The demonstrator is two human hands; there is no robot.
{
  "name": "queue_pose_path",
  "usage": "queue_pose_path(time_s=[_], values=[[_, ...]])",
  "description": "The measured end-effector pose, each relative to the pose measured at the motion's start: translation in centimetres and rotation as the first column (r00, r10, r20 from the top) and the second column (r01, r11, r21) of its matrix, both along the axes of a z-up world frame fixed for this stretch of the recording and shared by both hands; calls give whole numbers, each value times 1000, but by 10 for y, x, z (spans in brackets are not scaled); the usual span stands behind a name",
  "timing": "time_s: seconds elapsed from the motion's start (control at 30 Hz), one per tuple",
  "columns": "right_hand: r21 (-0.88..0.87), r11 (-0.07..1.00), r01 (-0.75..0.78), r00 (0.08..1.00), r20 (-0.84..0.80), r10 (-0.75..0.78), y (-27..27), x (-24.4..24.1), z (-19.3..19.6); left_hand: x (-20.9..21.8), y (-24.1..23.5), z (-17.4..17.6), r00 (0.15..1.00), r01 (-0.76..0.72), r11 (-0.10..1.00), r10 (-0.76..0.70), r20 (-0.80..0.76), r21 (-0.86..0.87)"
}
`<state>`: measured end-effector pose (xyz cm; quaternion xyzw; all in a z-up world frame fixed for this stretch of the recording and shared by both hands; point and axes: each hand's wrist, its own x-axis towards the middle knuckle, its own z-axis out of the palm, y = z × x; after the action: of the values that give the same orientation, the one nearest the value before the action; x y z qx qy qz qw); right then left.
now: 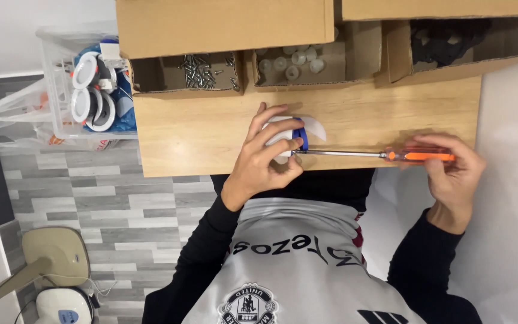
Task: The person is using a screwdriver to disassemble blue and white electrical components, removing screws and placing the parts into separate cardboard boxes.
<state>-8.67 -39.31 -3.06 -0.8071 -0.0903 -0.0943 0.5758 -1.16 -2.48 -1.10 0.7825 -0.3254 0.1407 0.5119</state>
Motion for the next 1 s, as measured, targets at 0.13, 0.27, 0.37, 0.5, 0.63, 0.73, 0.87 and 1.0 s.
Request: queue_pose_path(time_s=[0.13, 0.27, 0.37, 0.5, 0.63, 0.73, 0.87, 1.0], values=[[95, 991, 90, 990, -113, -79, 0, -2, -4, 0, 0, 1, 1000, -1, 1000, 1, 3, -5], [87, 995, 38, 999, -13, -37, -19, -5, -25, -1, 0, 0, 1000, -9, 1000, 9, -4, -10], [79, 997, 16, 999, 35, -19, -17, -2, -22, -1, -1, 3, 1000, -18, 1000, 19, 12, -13], [118, 990, 72, 997, 17, -75, -5, -2, -1, -4, -3, 10, 999, -6, 1000, 6, 31, 5], [123, 992, -9, 1000, 2, 9, -5, 5, 9, -2, -7, 12, 999, -19, 1000, 18, 34, 12], [83, 996, -27, 1000, 4, 27, 4, 10, 22, -5, -8, 22, 1000, -26, 999, 26, 6, 29], [89, 994, -58, 997, -45, 62, 5, 15, 32, -4, -11, 22, 999, -28, 998, 27, 22, 55], [32, 999, -20, 995, -92, 23, 7, 13, 35, -4, -13, 20, 999, -23, 998, 20, 32, 65]])
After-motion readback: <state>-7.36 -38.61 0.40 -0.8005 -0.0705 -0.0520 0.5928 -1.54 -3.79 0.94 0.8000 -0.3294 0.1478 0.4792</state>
